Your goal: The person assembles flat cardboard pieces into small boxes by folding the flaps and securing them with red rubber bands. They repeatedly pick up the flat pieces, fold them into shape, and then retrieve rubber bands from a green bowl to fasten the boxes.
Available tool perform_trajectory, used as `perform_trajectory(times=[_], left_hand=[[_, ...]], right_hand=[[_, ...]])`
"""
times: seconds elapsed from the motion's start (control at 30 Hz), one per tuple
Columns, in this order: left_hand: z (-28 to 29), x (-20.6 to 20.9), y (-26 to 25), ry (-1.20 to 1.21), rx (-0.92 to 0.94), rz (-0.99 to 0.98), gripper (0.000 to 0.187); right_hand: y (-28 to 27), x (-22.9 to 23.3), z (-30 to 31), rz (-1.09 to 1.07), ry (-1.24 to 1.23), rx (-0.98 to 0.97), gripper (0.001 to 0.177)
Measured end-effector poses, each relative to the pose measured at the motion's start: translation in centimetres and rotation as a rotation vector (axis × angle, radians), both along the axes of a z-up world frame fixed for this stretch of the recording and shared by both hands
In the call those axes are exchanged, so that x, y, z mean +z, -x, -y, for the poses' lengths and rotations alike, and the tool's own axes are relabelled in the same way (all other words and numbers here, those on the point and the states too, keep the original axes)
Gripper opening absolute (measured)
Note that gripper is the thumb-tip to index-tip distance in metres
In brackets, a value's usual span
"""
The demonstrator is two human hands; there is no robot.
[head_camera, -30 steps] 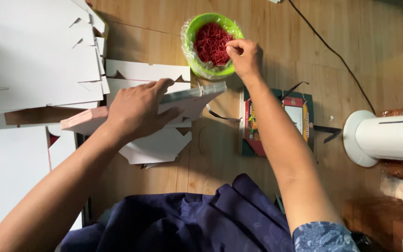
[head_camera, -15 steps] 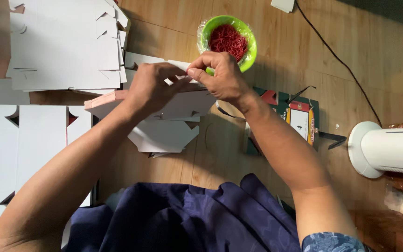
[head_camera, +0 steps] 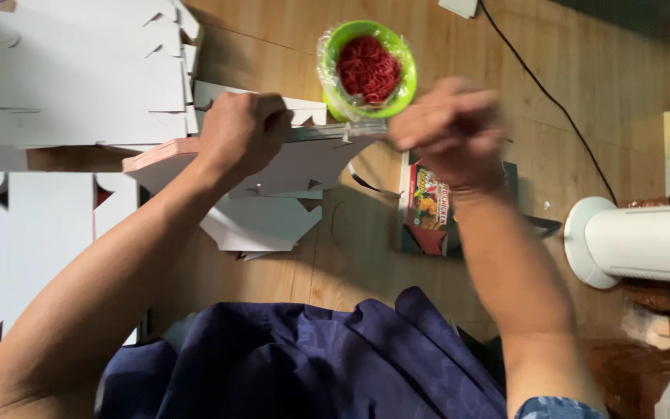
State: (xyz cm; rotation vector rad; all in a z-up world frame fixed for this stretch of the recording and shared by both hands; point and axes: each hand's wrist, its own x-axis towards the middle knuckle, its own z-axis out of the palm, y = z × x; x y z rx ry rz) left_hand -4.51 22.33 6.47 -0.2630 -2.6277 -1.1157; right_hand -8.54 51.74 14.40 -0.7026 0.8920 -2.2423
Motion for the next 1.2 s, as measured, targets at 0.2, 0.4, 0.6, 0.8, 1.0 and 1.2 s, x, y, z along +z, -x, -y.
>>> perform_trajectory(times=[0.2,0.4,0.6,0.8,1.0,1.2], left_hand=[[0.3,1.4,-0.4,0.043,-0.207,0.128,0.031],[-0.1,1.9,-1.1,0.372,-0.231,0.203,0.054],[-1.0,2.3,-1.3,0.513,-0.253,0.282,0.038],[-1.4,3.2,-1.5,0.504,-0.228,0.326,0.036],[-1.4,3.1,-1.7,0.482,-0.218,0.301,0.034],[-0.7,3.1,-2.4,0.490,-0.211,0.353,0.031]], right_hand=[[-1.2,-2.7,5.9,-0.156,-0.505,-0.046,0.014],[1.2,0.1,2.2,-0.922,-0.937,-0.246,0.072],[0.3,-4.7,2.2,-1.291,-1.206,-0.320,0.074],[0.2,-4.8,2.8,-1.065,-1.276,-0.369,0.053],[0.0,-5.9,2.7,-1.249,-1.292,-0.411,0.049],[1.2,-9.5,-0.6,-0.757,-1.264,-0.296,0.050]])
